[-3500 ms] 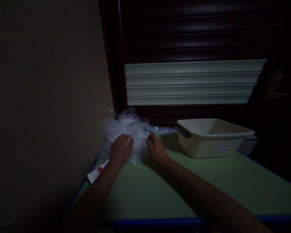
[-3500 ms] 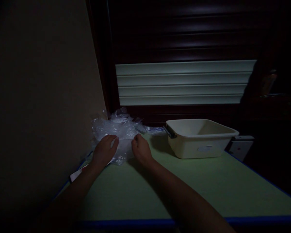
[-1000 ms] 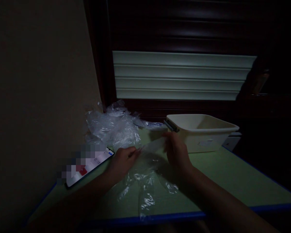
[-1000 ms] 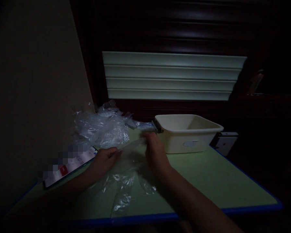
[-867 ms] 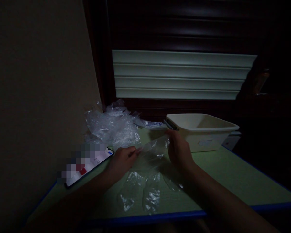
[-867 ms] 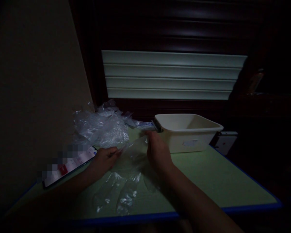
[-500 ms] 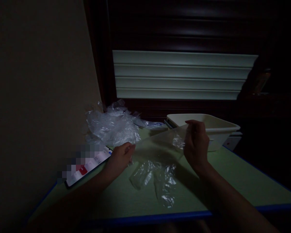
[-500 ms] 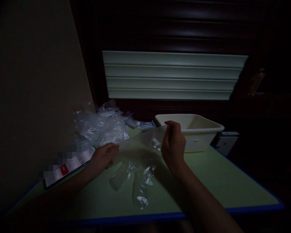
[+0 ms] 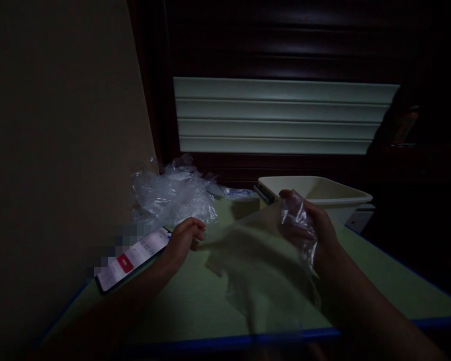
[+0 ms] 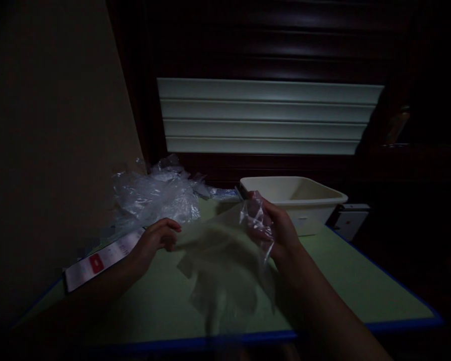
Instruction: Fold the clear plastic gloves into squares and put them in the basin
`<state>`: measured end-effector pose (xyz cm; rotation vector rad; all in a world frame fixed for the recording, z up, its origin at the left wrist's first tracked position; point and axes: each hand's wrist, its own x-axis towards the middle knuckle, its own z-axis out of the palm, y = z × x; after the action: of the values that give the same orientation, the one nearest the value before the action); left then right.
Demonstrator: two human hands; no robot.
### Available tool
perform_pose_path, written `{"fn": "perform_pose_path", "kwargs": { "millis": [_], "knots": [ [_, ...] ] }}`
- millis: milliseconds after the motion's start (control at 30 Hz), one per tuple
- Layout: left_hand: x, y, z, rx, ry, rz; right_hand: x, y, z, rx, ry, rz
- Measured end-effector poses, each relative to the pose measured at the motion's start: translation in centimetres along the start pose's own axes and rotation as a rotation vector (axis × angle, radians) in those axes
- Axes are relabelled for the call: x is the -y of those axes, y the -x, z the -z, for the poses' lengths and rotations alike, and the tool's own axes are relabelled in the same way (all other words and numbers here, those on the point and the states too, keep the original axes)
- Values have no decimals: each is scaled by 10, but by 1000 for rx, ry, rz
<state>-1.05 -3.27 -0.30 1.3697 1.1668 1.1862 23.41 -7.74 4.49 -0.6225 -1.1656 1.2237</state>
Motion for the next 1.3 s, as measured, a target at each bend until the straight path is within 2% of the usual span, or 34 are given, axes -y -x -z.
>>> {"fn": "perform_pose_path", "kwargs": {
  "millis": [133, 267, 333, 400, 533, 633, 833, 1067, 1200, 1300],
  "knots": [
    [1, 1, 0, 74, 93, 19, 0, 13, 4, -85, 59, -49],
    [4, 2, -1, 266, 182, 97, -17, 28, 2, -127, 205, -7],
    [5, 3, -3, 357, 193, 129, -33, 22, 1, -32, 441, -98],
    [5, 5, -5, 423, 190, 137, -50, 7, 2, -6, 500, -139],
    [7, 9, -9, 502, 136, 94, -74, -21, 6, -35, 594, -115],
    [13, 11, -11, 520, 70, 44, -78, -22, 4, -13, 627, -87],
    [20, 8, -16, 443, -31, -21, -74, -10, -6, 53, 585, -132],
    [12, 4, -11, 184, -28, -106, -71, -18, 2, -78, 551, -179],
    [9, 2, -9, 86, -18, -132, -72, -16, 3, -55, 605, -231],
    [7, 2, -9, 54, -20, -133, -70, -14, 4, -33, 715, -200]
  ]
}}
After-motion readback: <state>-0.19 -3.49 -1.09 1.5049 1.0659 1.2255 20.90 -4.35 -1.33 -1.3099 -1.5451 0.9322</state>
